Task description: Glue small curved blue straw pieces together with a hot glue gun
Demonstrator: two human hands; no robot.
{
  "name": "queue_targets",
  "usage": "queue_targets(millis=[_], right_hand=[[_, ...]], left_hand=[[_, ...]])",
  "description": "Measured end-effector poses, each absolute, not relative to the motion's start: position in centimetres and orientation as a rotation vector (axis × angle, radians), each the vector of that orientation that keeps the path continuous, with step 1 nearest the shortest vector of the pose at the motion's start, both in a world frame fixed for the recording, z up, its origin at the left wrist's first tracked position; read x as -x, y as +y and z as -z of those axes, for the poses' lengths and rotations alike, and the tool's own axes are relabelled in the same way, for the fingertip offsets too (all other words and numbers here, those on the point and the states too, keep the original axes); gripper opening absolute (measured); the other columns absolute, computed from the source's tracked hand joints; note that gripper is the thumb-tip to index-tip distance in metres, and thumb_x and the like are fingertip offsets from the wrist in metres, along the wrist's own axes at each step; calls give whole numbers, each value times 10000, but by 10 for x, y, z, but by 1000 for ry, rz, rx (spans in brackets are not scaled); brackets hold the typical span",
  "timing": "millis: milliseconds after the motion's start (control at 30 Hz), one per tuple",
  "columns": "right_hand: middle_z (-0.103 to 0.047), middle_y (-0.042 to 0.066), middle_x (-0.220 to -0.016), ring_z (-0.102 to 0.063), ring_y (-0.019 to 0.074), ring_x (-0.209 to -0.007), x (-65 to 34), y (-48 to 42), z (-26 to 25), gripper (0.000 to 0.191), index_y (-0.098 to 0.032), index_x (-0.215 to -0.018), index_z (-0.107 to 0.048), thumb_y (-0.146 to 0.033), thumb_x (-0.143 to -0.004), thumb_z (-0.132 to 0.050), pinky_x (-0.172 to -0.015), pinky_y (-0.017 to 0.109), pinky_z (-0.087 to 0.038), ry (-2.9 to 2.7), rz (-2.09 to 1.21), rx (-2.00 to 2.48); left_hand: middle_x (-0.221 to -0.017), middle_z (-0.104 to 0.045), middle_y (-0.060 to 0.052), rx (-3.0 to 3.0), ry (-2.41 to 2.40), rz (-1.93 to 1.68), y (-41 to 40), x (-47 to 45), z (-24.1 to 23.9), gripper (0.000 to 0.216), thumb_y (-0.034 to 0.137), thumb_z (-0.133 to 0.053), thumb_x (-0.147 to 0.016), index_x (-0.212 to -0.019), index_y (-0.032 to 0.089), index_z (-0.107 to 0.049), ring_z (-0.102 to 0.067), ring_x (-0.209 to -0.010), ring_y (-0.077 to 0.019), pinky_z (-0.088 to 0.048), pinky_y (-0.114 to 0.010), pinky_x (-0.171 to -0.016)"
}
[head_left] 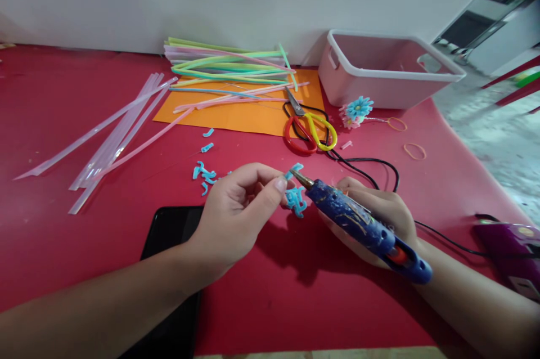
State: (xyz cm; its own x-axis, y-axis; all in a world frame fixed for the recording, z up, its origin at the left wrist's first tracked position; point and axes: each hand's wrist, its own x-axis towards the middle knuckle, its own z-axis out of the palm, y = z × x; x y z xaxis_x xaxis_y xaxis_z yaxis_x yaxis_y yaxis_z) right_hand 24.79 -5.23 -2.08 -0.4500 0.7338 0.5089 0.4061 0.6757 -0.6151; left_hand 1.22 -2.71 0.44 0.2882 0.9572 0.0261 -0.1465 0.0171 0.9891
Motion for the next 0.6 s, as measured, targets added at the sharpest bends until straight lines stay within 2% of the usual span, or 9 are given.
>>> queue_targets(millis=[167, 433, 600], right_hand=[[-497, -29, -664, -453, 146, -580, -250, -52, 24, 150, -237, -854, -562, -109, -836, -637, -637, 329, -452, -2088, -552, 881], [-511, -18, -665, -473, 153, -559, -248, -53, 20, 175, -246, -870, -536, -94, -847, -620, -596, 330, -452, -2110, -508, 910], [-573, 10, -704, -524, 161, -571, -250, -55, 19, 171, -224, -933, -571, -85, -844, -614, -607, 342, -470, -2128, -513, 932]], left_hand=[[-704, -699, 25, -1267, 940, -1055, -28, -13, -5, 161, 219, -624, -918, -765, 202, -672, -628, -625, -83, -509, -191, -614], [-720, -724, 6, -1317, 968, -1059, -28, -14, -8, 149, 226, -623, -903, -764, 202, -671, -663, -652, -109, -528, -217, -616], [-702, -708, 17, -1340, 967, -1047, -28, -12, -7, 176, 220, -609, -921, -754, 199, -660, -658, -655, -101, -522, -205, -622]])
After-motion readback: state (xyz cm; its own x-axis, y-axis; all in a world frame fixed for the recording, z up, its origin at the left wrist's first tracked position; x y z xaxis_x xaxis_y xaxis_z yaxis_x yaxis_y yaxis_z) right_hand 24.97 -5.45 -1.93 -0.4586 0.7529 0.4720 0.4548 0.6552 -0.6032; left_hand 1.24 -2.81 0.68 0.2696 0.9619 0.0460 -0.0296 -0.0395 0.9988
